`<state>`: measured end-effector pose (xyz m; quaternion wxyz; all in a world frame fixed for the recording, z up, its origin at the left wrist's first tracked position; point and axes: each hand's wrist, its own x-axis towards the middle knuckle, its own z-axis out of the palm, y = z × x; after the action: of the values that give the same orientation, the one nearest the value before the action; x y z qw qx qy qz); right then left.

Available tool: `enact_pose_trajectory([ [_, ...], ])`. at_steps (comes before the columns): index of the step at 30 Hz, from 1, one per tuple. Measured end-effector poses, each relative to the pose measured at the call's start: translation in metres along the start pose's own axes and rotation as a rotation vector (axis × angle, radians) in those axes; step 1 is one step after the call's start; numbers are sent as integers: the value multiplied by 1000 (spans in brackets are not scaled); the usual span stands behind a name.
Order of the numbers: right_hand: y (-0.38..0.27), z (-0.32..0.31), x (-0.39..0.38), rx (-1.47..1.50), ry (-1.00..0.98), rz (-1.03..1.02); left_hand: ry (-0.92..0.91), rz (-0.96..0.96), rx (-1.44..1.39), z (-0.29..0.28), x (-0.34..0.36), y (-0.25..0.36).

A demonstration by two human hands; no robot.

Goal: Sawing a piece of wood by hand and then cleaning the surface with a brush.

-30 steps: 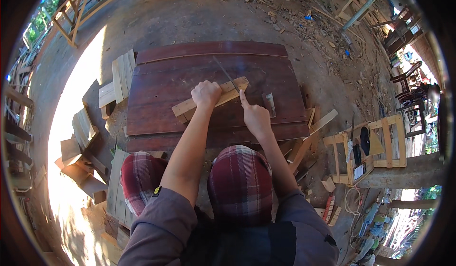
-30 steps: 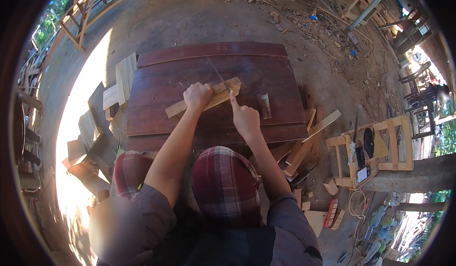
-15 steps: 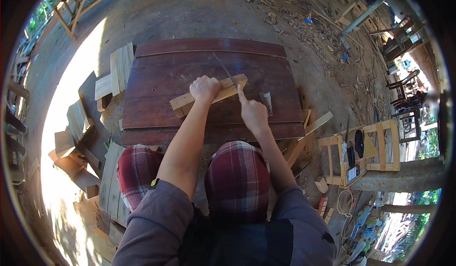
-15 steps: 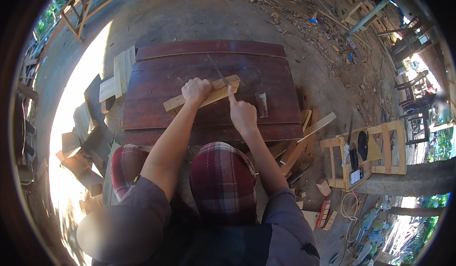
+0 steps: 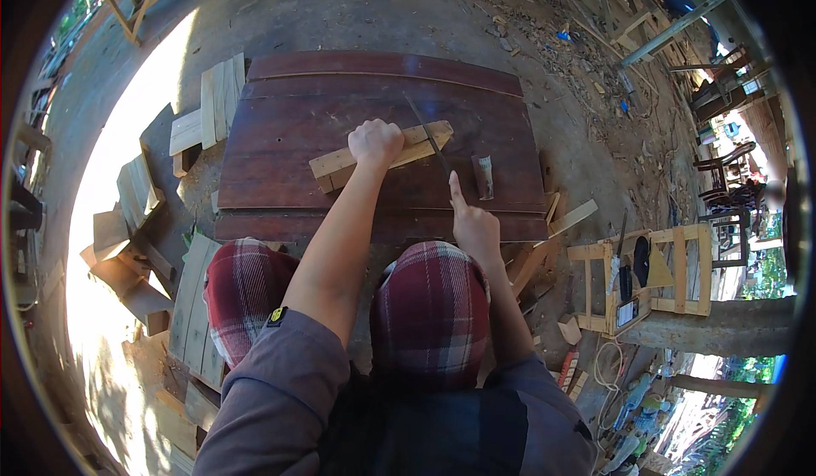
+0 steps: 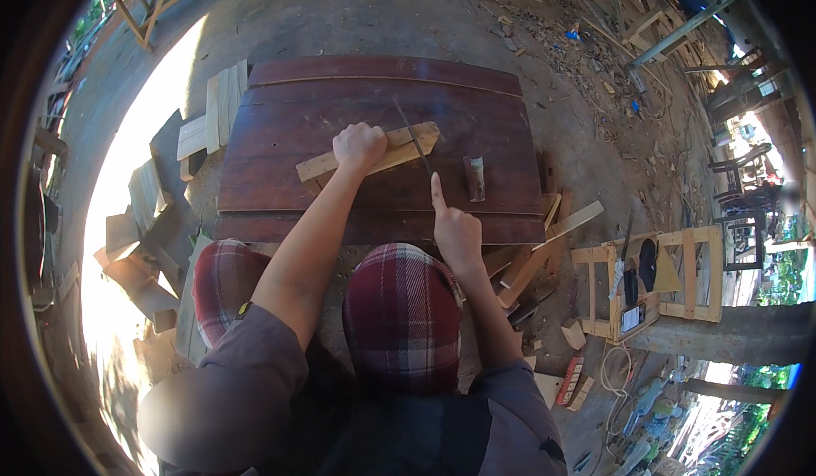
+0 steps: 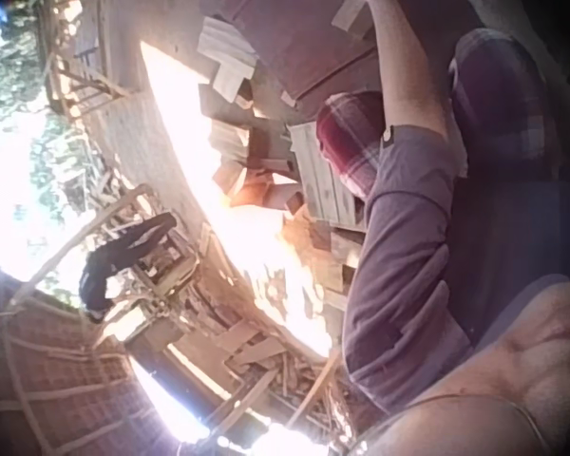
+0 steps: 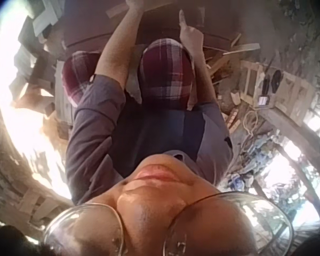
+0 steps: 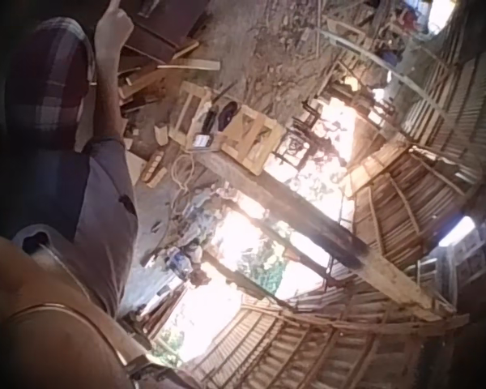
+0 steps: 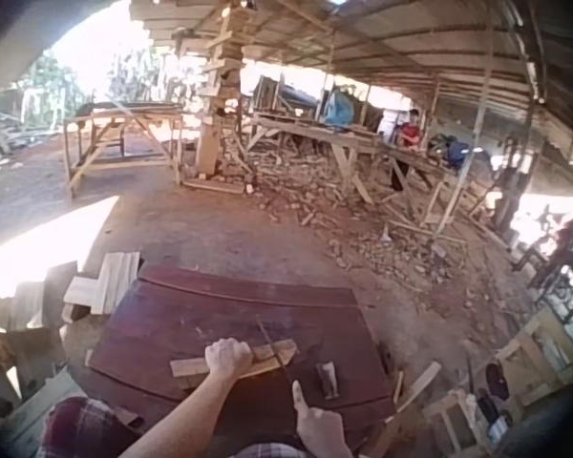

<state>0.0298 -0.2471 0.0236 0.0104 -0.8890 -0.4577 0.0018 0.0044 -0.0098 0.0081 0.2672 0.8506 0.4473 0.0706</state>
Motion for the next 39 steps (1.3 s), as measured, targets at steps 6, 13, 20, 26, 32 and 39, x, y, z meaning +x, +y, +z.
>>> enact_pose_trajectory([
  [6, -1, 30, 47, 82, 123, -37, -7, -18, 15, 0, 2, 0],
  [13, -5, 53, 19, 123, 248, 18, 4, -34, 5, 1, 1, 1],
  [20, 0, 15, -45, 111, 83, 57, -17, -34, -22, 0, 1, 0],
  [26, 6, 42, -21, 143, 166, 2, 34, 17, 31, 1, -1, 0],
  [32, -3, 67, 51, 169, 330, -61, 45, 24, 51, 2, -1, 1],
  [39, -2, 60, 54, 186, 321, -55, -18, -31, 2, -2, 2, 2],
])
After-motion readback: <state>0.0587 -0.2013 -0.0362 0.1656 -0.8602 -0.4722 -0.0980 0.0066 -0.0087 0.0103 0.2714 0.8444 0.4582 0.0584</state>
